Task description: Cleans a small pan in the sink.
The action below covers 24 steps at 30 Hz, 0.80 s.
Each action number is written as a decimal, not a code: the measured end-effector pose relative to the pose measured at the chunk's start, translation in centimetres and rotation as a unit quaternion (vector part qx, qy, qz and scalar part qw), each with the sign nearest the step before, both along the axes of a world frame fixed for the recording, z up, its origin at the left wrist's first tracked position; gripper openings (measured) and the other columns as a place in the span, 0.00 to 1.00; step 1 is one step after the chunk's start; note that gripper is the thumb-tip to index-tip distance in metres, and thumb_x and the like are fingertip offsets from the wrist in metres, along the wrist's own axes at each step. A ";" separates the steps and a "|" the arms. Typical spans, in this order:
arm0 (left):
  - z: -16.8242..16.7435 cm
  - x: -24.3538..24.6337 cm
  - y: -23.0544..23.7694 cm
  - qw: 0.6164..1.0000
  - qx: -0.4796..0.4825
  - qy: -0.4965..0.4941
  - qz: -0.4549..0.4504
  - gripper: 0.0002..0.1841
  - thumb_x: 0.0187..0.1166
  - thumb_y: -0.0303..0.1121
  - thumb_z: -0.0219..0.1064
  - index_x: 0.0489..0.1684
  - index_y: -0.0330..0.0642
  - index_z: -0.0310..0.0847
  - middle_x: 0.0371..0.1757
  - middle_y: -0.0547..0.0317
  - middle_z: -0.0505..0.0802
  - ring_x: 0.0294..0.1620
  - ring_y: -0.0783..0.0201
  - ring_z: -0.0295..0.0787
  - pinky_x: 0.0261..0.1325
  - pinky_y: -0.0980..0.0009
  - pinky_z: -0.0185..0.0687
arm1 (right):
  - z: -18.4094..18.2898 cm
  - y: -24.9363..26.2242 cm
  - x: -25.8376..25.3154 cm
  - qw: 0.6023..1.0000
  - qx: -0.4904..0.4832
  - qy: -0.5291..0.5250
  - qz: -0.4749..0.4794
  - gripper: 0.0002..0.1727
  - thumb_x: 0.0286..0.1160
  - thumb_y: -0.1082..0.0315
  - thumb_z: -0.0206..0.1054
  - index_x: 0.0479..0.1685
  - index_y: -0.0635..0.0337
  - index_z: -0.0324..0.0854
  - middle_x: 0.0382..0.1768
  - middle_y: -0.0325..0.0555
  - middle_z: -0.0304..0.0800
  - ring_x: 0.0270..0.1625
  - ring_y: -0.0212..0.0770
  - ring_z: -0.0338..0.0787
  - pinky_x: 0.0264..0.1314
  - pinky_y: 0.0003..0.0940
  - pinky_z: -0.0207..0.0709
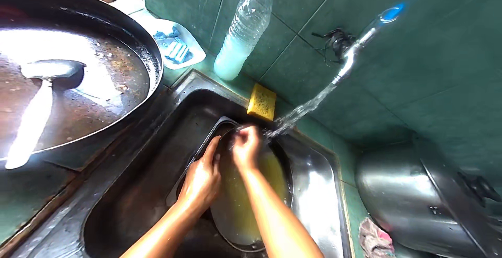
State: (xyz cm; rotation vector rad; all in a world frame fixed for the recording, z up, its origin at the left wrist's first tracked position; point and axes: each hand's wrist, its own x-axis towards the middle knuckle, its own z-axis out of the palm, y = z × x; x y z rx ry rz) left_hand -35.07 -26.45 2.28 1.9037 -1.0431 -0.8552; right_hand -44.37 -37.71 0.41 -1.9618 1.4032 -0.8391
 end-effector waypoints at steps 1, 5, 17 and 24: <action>0.3 -0.1 0.0 1.000 0.012 0.004 -0.001 0.28 0.92 0.34 0.53 0.93 0.60 0.58 0.42 0.43 0.93 0.39 0.47 0.91 0.48 0.45 0.83 | -0.1 -1.4 -0.2 0.997 -0.019 0.014 -0.072 0.10 0.76 0.76 0.67 0.52 0.69 0.82 0.50 0.58 0.90 0.53 0.52 0.91 0.58 0.52 0.85; 0.4 -0.9 0.0 1.000 0.004 0.010 0.006 0.31 0.91 0.35 0.55 0.94 0.59 0.54 0.42 0.43 0.94 0.40 0.48 0.92 0.50 0.47 0.84 | 1.4 -2.9 0.2 0.969 0.064 0.000 -0.240 0.23 0.82 0.72 0.63 0.74 0.70 0.71 0.66 0.65 0.84 0.69 0.58 0.85 0.73 0.56 0.76; -0.3 -0.4 -0.3 0.999 0.000 0.021 0.036 0.28 0.91 0.33 0.52 0.92 0.56 0.58 0.41 0.40 0.93 0.38 0.44 0.91 0.49 0.43 0.83 | 3.7 6.0 -14.4 0.854 0.167 0.333 0.362 0.09 0.70 0.78 0.68 0.47 0.65 0.89 0.50 0.56 0.92 0.56 0.53 0.92 0.65 0.51 0.84; -0.3 -0.1 -0.6 0.999 0.036 0.007 0.018 0.33 0.87 0.25 0.51 0.94 0.57 0.56 0.44 0.41 0.94 0.42 0.45 0.92 0.52 0.46 0.84 | 0.4 -4.3 -9.9 0.885 -0.085 0.452 0.071 0.21 0.76 0.80 0.61 0.65 0.59 0.87 0.67 0.58 0.88 0.71 0.62 0.86 0.67 0.55 0.83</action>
